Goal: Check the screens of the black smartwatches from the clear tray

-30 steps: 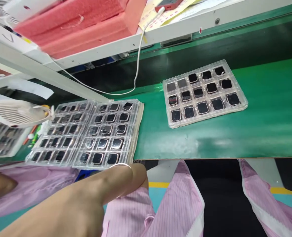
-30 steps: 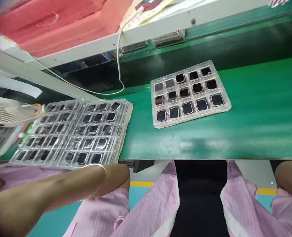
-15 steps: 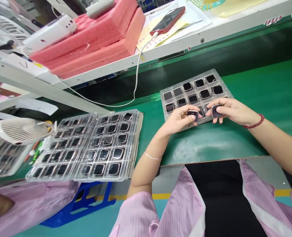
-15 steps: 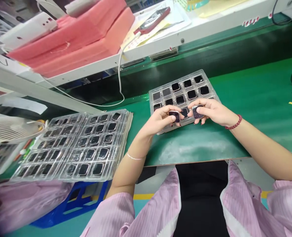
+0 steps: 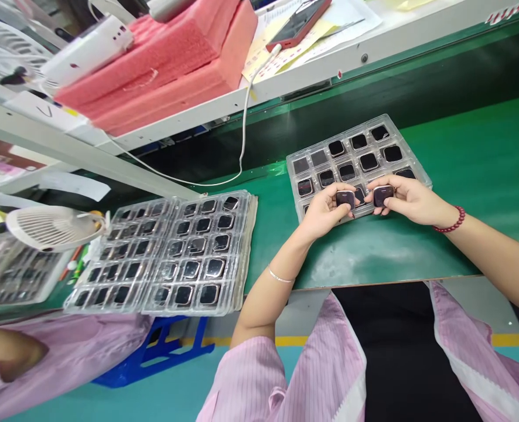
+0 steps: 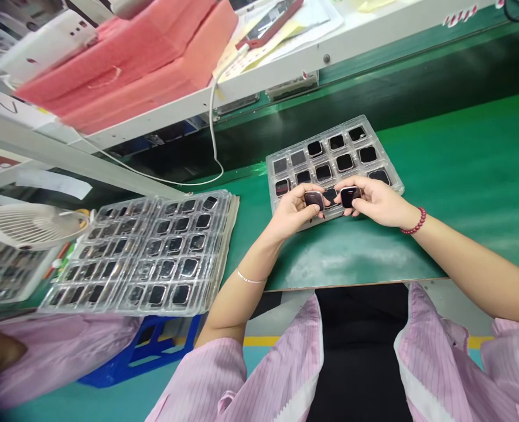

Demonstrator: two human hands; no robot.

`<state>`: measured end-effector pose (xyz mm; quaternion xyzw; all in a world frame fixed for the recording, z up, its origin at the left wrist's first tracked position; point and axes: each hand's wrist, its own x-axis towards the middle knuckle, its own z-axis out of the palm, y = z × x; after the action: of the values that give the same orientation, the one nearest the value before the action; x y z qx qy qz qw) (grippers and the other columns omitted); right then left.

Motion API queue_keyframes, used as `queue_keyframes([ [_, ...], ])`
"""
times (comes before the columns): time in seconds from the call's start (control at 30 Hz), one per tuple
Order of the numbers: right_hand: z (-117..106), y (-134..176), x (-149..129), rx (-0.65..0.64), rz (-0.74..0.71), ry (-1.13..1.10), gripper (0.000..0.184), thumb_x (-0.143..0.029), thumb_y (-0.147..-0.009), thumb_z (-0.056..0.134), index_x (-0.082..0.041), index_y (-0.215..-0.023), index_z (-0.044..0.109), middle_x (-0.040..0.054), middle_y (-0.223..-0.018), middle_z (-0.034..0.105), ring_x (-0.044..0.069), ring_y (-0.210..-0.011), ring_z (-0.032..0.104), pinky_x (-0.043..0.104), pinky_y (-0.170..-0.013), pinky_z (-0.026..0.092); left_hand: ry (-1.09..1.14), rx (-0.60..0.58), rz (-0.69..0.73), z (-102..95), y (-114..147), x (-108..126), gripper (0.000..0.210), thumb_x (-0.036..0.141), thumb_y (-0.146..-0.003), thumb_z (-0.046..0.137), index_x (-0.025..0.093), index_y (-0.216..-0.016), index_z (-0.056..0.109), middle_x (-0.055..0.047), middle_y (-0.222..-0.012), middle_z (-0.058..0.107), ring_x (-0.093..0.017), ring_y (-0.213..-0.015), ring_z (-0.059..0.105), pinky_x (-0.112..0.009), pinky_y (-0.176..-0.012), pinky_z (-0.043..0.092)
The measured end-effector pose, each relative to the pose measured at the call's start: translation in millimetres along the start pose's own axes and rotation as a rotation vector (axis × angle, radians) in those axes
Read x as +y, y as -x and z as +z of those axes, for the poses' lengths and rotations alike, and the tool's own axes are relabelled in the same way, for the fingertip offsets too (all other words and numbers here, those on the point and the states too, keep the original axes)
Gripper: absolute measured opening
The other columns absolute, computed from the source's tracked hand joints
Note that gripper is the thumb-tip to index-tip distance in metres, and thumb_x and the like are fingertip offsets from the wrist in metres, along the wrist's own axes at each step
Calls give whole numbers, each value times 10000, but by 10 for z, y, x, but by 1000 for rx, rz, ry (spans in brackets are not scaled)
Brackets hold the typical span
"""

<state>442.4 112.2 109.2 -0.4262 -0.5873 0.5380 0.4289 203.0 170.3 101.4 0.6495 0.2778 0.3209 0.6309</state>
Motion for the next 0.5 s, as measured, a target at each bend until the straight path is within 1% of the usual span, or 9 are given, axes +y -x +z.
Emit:
queue_keyframes([
  [0.17, 3, 15, 24, 8, -4, 15, 356, -203, -842, 725, -223, -1196, 691, 83, -1101, 785, 205, -815, 783, 354, -733, 662, -11, 16, -25, 12, 7, -7, 436, 284, -820, 774, 157, -1197, 594, -63, -1009, 743, -110, -743, 677, -255, -749, 580],
  [0.33, 26, 33, 37, 1, -27, 59, 381, -210, -857, 713, -231, -1236, 688, 89, -1136, 774, 216, -840, 786, 361, -732, 667, -32, 16, -2, 13, 33, -15, 447, 323, -852, 760, 158, -1236, 601, -83, -1049, 751, -129, -788, 699, -271, -785, 593],
  [0.4, 26, 27, 25, 2, -27, 73, 407, -204, -862, 720, -238, -1266, 684, 86, -1164, 770, 211, -851, 787, 357, -745, 672, -40, 12, 20, -16, 29, -34, 509, 363, -866, 764, 171, -1308, 599, -106, -1131, 753, -160, -863, 731, -280, -802, 599],
  [0.5, -7, 26, -17, 3, -16, 50, 482, -228, -886, 737, -273, -1360, 659, 81, -1283, 749, 218, -927, 791, 343, -750, 678, -40, 4, 65, -87, -21, -77, 614, 448, -905, 743, 223, -1448, 562, -134, -1348, 705, -227, -1035, 752, -293, -816, 615],
])
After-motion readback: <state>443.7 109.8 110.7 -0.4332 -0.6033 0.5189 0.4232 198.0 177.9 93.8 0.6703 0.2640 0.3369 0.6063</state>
